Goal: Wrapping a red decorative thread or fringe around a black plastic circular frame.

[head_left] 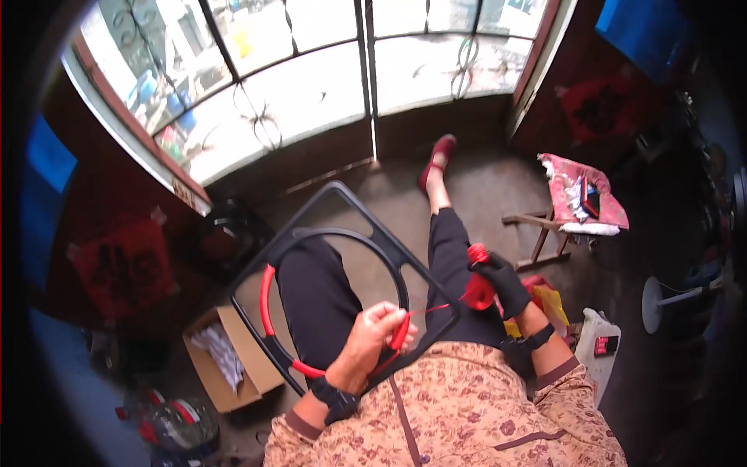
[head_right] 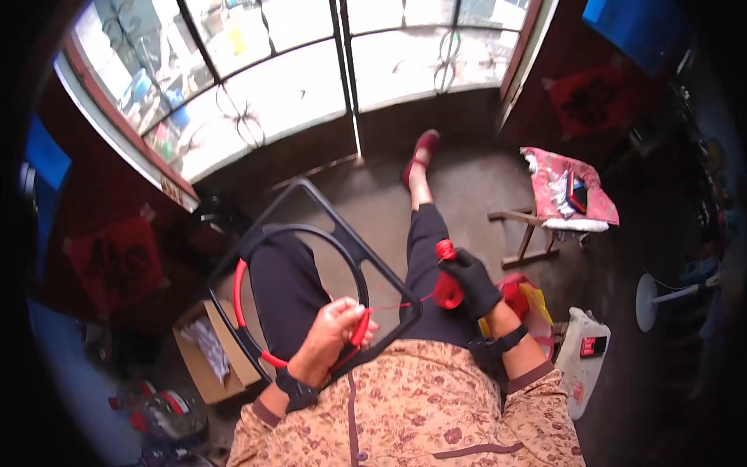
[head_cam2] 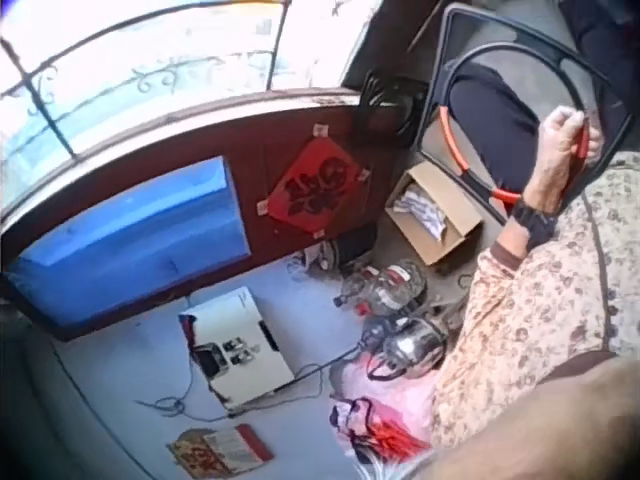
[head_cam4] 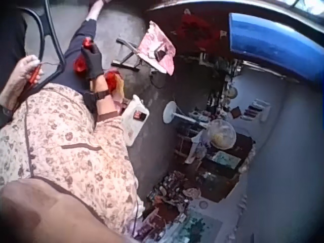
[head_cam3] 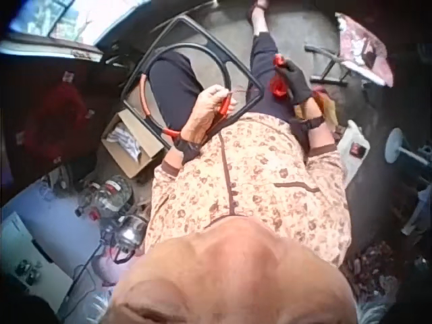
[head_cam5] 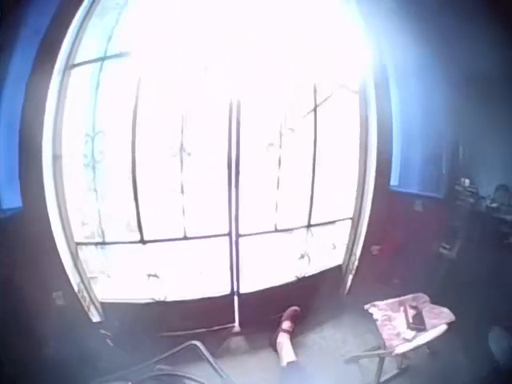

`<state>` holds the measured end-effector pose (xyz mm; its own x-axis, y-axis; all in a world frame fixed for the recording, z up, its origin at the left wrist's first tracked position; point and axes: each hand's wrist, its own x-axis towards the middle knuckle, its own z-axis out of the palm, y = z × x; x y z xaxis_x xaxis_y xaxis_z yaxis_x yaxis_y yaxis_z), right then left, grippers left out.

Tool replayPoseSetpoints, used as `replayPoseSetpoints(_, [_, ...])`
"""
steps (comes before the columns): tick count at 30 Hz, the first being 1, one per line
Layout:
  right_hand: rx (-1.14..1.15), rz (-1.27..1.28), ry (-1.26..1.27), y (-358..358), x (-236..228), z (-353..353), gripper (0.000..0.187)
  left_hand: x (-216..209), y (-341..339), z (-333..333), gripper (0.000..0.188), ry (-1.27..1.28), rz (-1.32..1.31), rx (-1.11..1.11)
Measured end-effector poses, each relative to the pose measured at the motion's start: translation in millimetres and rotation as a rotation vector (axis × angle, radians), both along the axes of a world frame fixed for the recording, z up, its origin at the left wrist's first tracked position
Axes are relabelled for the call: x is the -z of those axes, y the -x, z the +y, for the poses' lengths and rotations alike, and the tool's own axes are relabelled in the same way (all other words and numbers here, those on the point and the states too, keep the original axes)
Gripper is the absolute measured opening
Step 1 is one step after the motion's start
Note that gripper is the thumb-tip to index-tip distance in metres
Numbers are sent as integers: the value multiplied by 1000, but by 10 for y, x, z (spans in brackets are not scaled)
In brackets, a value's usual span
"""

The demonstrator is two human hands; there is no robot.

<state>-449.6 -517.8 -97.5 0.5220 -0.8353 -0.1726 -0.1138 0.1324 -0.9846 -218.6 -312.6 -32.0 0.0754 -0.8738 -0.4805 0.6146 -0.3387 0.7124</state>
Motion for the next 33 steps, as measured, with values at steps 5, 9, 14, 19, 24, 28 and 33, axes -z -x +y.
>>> replayPoseSetpoints(5, [62,-54,176,-841,-120,16,26,8,54,52,16,-9,119,84])
replayPoseSetpoints(9, [-324,-248,-232,-1208,-215,223,28,59,72,35,18,5,153,133])
replayPoseSetpoints(14, [-699,-392,-644,-1111,-418,452,46,103,85,29,27,10,115,121])
replayPoseSetpoints(19, [-721,-768,-1036,-1019,-678,450,74,112,77,27,26,4,10,83])
replayPoseSetpoints(24, [-841,-210,-446,-922,-756,344,58,69,67,44,19,29,0,87])
replayPoseSetpoints(28, [-785,118,-427,-516,-661,367,41,76,29,56,19,17,-5,8])
replayPoseSetpoints(33, [-473,-4,-599,130,-548,425,35,93,8,57,21,9,35,-30])
